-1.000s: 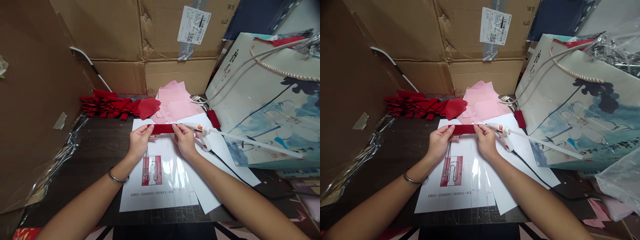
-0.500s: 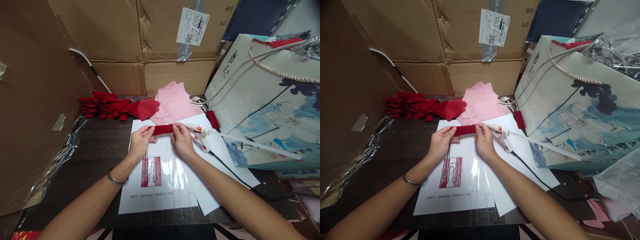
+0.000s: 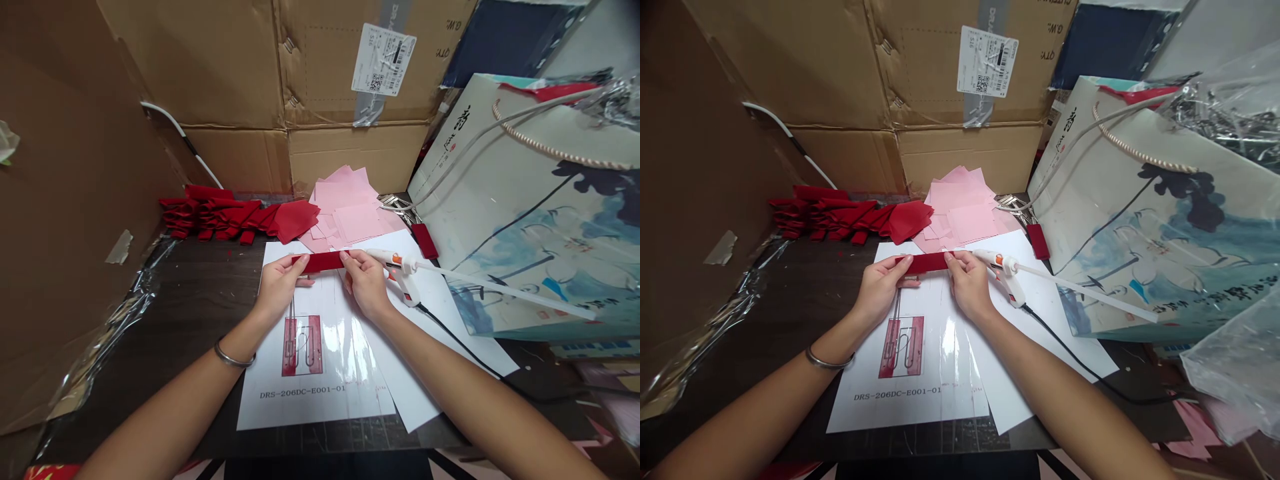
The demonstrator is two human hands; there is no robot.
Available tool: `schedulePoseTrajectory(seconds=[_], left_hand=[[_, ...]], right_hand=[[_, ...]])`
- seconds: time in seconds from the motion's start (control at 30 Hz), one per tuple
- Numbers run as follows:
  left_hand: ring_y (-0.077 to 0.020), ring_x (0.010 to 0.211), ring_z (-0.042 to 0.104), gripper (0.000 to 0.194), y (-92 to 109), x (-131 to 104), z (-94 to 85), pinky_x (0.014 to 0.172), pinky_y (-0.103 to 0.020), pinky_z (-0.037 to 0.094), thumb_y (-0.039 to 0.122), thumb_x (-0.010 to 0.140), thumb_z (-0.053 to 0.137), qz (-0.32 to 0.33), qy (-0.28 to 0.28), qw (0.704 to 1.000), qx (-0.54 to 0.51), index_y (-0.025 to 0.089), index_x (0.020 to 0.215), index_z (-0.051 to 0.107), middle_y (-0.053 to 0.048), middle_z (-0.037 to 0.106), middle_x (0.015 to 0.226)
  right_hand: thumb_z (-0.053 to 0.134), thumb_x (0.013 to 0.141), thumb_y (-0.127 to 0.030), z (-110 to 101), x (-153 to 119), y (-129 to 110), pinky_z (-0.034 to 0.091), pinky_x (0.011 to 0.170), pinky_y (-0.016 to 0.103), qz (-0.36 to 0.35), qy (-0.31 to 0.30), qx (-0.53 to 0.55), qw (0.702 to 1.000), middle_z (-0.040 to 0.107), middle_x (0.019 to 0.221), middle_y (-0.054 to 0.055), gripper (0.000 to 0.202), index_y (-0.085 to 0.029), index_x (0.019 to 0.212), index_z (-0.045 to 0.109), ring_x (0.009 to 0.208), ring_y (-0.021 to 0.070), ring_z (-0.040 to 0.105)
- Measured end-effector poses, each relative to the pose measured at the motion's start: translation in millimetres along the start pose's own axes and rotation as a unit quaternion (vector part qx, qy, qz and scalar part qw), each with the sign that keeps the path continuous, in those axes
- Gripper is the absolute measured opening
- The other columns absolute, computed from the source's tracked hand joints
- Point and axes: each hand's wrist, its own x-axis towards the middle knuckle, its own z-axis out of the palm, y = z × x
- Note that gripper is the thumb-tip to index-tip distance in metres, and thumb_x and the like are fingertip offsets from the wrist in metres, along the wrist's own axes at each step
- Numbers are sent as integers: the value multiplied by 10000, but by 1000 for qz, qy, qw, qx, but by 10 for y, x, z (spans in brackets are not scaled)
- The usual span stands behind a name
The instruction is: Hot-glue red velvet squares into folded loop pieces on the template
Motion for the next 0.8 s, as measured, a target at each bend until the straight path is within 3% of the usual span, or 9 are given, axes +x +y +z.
schedulePoseTrajectory(seconds=[0.17, 0.5, 0.8], left_hand=[[-158, 651, 711, 393, 1, -9, 2, 572, -229, 595, 492, 787, 706, 7, -2, 1000, -5, 116, 895, 742, -80, 741, 823], [-165, 672, 698, 428, -8, 36, -12, 620, -277, 619, 503, 710, 770, 38, 78, 996, -31, 109, 875, 740, -65, 740, 838], [-195, 695, 715, 472, 32, 5, -11, 566, -262, 597, 516, 719, 749, 45, 58, 997, -24, 129, 989, 722, -65, 743, 812]], right_hand=[[644, 831, -512, 6, -22, -17, 197, 357, 226, -3, 4, -5, 1000, 428, 431, -91, 327, -186, 819, 616, 338, 64, 310], [594, 866, -515, 13, -64, -19, 188, 354, 240, -8, -15, -5, 1000, 407, 402, -91, 327, -198, 787, 612, 311, 76, 320], [625, 835, -500, 14, -48, -26, 259, 423, 255, -18, 0, -33, 999, 397, 430, -73, 305, -197, 823, 658, 427, 116, 390]])
